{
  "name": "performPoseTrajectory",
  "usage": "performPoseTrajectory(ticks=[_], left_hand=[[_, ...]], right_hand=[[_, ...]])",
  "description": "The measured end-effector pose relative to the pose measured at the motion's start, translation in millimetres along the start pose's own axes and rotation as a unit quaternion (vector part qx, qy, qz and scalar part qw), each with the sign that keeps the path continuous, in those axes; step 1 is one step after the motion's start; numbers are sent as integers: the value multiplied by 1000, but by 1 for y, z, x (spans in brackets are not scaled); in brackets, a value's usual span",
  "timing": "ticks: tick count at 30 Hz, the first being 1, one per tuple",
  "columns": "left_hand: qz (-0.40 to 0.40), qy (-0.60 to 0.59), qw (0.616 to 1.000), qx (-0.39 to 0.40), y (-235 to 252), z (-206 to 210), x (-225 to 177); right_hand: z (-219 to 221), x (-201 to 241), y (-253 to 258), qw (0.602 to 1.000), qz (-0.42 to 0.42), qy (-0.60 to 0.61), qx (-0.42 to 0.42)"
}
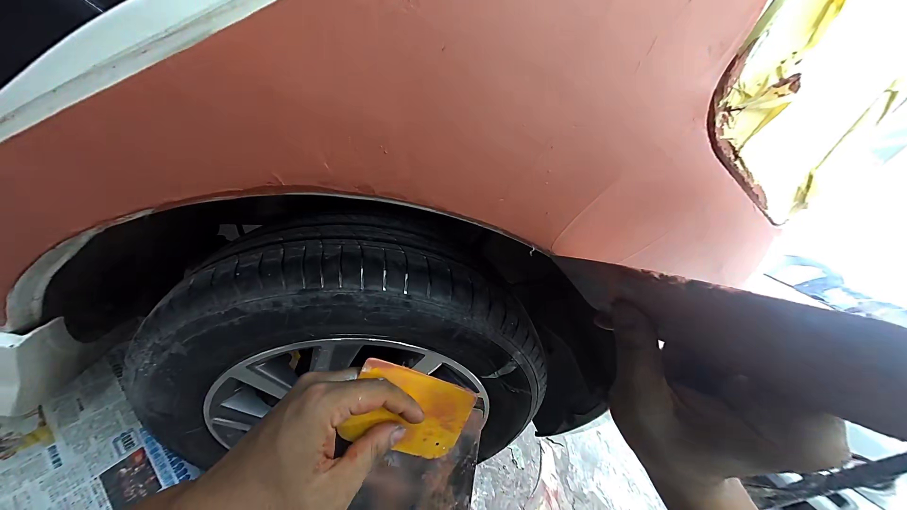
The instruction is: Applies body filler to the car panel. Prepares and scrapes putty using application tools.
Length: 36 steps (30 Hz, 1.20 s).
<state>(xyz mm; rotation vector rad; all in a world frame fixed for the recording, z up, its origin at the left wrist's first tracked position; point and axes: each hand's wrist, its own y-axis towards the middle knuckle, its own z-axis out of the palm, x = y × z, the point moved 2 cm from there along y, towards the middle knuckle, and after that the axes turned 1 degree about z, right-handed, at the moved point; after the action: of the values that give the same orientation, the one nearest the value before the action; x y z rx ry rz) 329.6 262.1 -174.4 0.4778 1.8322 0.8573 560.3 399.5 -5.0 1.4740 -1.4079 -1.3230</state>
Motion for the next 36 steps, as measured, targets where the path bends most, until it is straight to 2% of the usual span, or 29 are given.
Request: performPoseTrajectory(ticks=[9,17,23,27,32,36], left_hand=[[-4,4,1000,-3,3,6,1],[-1,37,999,-28,16,10,-7],[-95,110,989,23,60,14,-44],[-181,70,979,68,93,18,-72],[-190,-46,980,45,107,26,-79],[-190,-72,979,30,107,26,-79]], right_hand=[[0,-7,7,999,-33,14,6],[-2,-2,9,1000,-13,-10,1],[-2,1,10,1000,0,-3,9],[1,5,10,999,18,32,5],[6,10,11,995,60,78,-15],[4,7,13,997,42,57,3]])
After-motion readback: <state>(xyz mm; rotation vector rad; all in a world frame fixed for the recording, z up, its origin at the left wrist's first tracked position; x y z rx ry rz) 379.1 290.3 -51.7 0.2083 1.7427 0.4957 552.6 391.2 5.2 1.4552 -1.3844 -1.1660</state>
